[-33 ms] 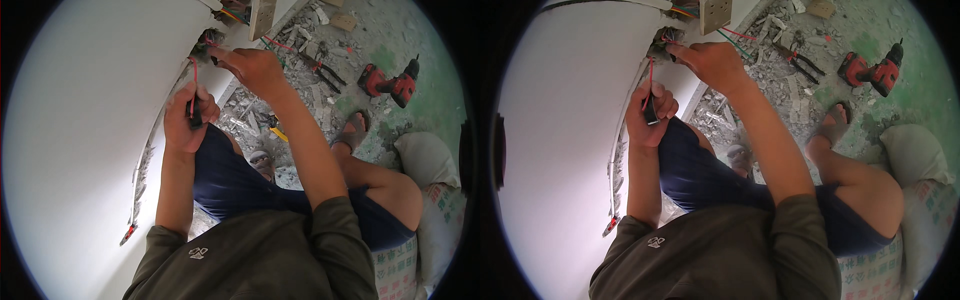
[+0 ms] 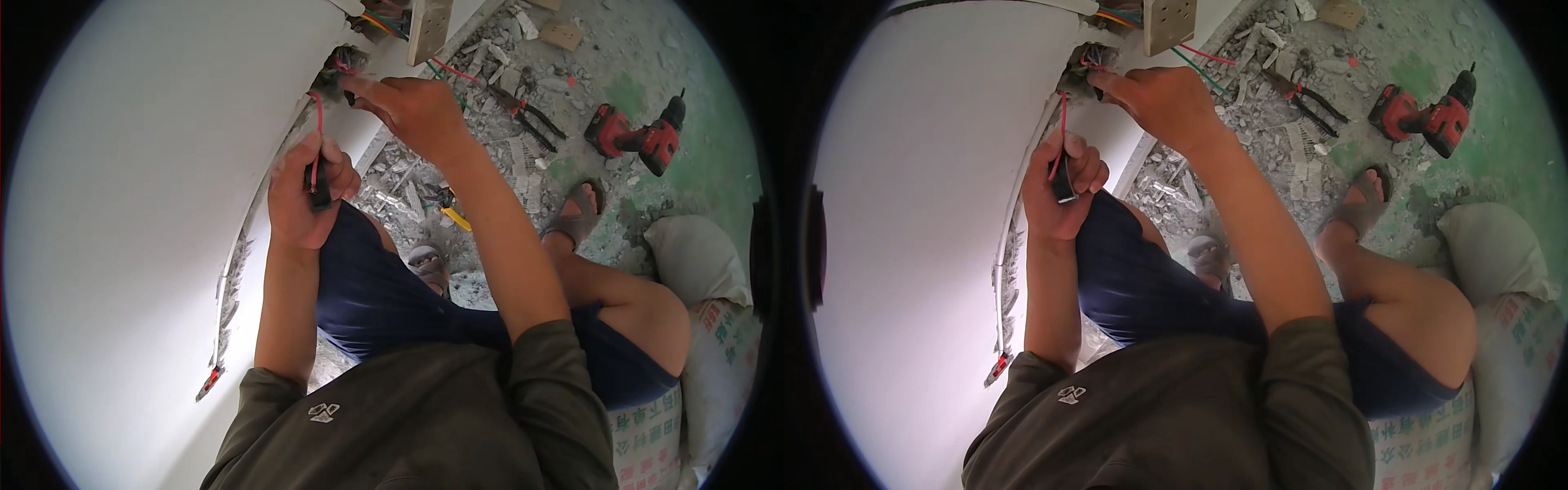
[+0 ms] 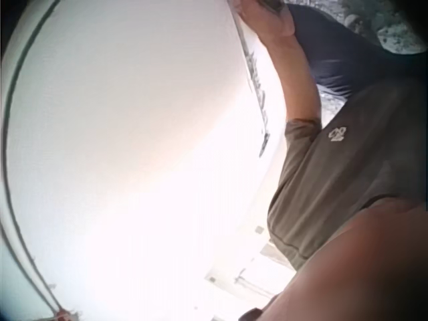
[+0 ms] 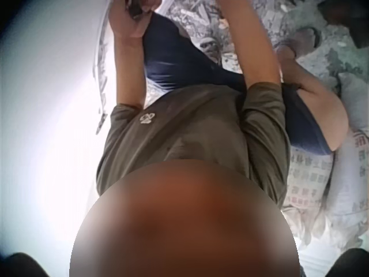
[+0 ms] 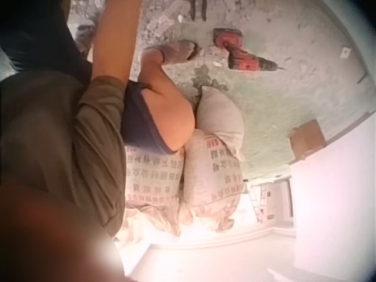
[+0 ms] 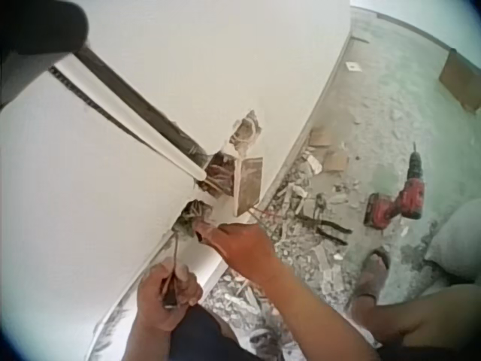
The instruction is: Stripping and insulating electrical wires for a wall outlet installation in a renovation setting.
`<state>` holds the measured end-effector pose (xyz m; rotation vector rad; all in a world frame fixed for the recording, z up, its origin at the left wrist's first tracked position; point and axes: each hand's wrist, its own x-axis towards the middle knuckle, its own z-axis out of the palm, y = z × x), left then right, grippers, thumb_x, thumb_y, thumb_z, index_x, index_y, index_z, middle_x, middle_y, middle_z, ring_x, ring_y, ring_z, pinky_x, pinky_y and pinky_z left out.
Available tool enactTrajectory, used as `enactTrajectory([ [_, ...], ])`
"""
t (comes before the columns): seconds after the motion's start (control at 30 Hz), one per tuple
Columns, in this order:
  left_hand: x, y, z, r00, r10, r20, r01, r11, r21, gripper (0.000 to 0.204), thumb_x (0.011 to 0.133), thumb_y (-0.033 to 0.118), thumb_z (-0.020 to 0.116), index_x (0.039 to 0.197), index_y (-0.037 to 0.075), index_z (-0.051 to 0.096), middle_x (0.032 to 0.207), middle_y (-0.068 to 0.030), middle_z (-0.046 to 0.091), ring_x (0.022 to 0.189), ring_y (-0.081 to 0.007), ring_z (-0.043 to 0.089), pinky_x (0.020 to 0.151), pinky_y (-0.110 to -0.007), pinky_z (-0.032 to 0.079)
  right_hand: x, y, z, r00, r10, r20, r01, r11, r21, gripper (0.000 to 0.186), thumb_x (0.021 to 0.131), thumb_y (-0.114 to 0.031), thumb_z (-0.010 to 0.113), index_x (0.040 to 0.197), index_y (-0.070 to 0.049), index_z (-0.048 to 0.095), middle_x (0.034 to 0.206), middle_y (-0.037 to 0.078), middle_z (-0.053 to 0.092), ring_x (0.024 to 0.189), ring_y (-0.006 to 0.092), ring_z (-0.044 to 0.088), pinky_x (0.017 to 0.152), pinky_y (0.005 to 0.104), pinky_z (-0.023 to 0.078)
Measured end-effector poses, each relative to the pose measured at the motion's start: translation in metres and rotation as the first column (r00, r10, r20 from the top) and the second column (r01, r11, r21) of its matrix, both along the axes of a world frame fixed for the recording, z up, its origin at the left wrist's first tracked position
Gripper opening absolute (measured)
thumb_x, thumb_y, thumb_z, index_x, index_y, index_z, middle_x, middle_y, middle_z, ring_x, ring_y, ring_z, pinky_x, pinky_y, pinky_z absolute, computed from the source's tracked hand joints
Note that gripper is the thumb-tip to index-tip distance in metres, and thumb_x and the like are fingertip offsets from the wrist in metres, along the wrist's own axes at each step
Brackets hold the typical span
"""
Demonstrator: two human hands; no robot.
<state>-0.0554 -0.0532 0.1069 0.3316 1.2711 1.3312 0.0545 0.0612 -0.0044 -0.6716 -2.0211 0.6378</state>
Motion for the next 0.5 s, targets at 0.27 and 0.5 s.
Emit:
enactTrajectory([
  [0.27, -0.001, 0.001, -0.001, 0.999, -0.002, 0.033, 0.001, 0.999, 0.033, 0.031, 0.096, 0.027, 0.042, 0.079, 0.006, 0.056, 0.056, 0.0012, 0.034, 0.049, -0.0113, 0.034, 0.052, -0.028, 0.033, -0.028, -0.009, 0.014, 0.977, -0.174, -0.12, 0.181, 0.982, 0.046, 0.026, 0.074, -0.021, 0.075, 0.097, -0.015, 0.064, 0.069, 0.002, 0.066, 0.06, 0.0173, 0.065, 0.047, 0.0293, 0.047],
  [0.5, 0.0, 0.0, 0.0, 0.998, 0.011, 0.069, -0.012, 1.0, 0.025, 0.032, 0.095, 0.028, 0.045, 0.077, 0.004, 0.055, 0.056, -0.002, 0.038, 0.05, -0.0136, 0.037, 0.053, -0.03, 0.035, -0.035, -0.015, 0.023, 0.979, -0.205, 0.003, 0.205, 0.978, -0.051, 0.018, 0.075, -0.019, 0.074, 0.091, -0.015, 0.066, 0.067, 0.002, 0.066, 0.057, 0.0202, 0.064, 0.046, 0.0305, 0.047],
])
